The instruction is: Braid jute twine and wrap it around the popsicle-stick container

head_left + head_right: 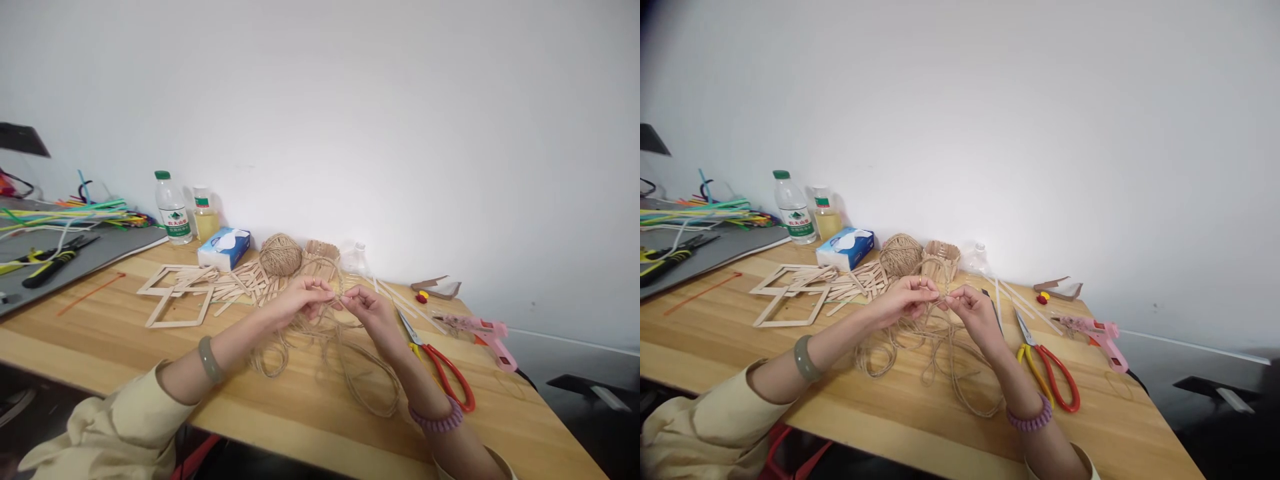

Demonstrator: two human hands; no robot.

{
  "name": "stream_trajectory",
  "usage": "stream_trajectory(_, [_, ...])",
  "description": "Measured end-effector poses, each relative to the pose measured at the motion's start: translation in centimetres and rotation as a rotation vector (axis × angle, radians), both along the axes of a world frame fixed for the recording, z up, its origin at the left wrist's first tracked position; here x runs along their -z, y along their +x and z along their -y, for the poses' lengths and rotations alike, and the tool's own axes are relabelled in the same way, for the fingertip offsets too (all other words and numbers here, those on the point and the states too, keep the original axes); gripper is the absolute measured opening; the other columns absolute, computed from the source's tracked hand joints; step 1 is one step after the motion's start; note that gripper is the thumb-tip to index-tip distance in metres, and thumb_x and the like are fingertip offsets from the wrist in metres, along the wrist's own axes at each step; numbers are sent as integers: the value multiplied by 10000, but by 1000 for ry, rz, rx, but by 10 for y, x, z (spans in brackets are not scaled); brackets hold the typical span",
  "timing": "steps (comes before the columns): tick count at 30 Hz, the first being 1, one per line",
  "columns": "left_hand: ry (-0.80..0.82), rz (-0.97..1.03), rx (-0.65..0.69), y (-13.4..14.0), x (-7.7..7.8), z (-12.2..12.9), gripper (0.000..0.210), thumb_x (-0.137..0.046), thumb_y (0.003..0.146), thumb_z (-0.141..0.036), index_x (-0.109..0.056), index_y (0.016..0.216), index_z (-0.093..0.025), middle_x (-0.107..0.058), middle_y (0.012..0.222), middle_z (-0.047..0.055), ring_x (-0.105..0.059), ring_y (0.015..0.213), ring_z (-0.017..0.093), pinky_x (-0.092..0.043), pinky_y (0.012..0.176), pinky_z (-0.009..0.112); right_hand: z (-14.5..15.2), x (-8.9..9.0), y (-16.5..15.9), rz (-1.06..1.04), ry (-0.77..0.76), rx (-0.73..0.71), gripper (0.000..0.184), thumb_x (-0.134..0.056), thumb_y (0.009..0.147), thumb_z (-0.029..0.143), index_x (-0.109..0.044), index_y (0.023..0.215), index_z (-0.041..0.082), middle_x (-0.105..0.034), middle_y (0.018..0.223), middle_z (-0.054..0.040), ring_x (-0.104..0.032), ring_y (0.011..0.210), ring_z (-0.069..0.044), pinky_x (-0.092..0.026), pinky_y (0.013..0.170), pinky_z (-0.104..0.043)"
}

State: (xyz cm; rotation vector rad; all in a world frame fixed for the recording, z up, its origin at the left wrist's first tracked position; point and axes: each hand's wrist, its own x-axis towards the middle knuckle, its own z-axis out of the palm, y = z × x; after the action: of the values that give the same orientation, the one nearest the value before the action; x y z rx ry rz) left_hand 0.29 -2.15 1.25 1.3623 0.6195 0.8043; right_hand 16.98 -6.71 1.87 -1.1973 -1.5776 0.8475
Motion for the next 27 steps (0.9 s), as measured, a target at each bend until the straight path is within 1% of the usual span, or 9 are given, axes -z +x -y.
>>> stream_trajectory(2, [3,-20,57,0,0,0,229,-624,689,-343,-574,751,-128,-655,746,50,-450,415,52,-351,421,186,-3,4,1,49,18,15,203,-564,754,382,-556,717,182,-533,579,21,-397,511,-103,-283,490,-232])
stream_trajectory(4, [143,-116,27,1,1,2,211,-601,712,-328,-611,755,-121,-655,741,58,-490,461,80,-393,466,213,-5,9,2,74,39,26,210,-547,763,392,-545,725,186,-526,575,24,-424,524,-109,-305,498,-232])
stream_trajectory(7, [638,-377,-169,4,8,7,202,-508,793,-282,-654,787,-141,-650,755,64,-562,636,139,-435,604,258,-8,17,-1,47,24,41,230,-511,780,415,-533,728,191,-526,573,29,-416,489,-101,-302,471,-226])
stream_trajectory(10, [1200,-657,-370,7,17,12,269,-381,864,-223,-638,867,-145,-629,856,84,-560,787,179,-424,663,285,-8,21,-6,-40,-48,91,251,-506,771,440,-541,732,195,-403,454,67,-308,399,-85,-229,401,-220])
stream_trajectory(12, [1442,-792,-436,6,23,14,263,-353,872,-181,-603,934,-128,-612,871,92,-550,793,189,-415,620,280,-7,21,-9,-88,-91,129,250,-517,762,438,-562,748,193,-329,416,78,-279,386,-85,-205,384,-220])
stream_trajectory(14, [1583,-852,-464,6,27,14,240,-358,867,-146,-570,976,-114,-600,893,97,-542,805,189,-412,605,274,-6,21,-12,-115,-111,164,243,-540,748,431,-580,753,192,-316,410,74,-292,393,-89,-207,377,-222])
stream_trajectory(18, [1669,-841,-508,4,29,12,229,-349,870,-131,-542,989,-102,-587,900,102,-542,815,180,-413,591,264,-4,19,-13,-128,-106,171,247,-576,713,434,-618,735,192,-370,433,48,-354,432,-104,-239,383,-230])
stream_trajectory(23, [1718,-875,-490,4,27,14,259,-314,880,-129,-550,982,-95,-594,934,112,-546,799,168,-412,578,252,-8,23,-10,-132,-74,152,262,-566,717,445,-622,714,189,-372,439,35,-417,498,-135,-271,415,-239])
stream_trajectory(27, [1609,-840,-420,7,24,17,292,-313,883,-152,-543,1053,-93,-598,943,120,-544,825,183,-426,614,270,-11,26,-7,-83,-10,161,269,-525,748,452,-562,661,200,-463,538,16,-448,558,-141,-312,464,-246])
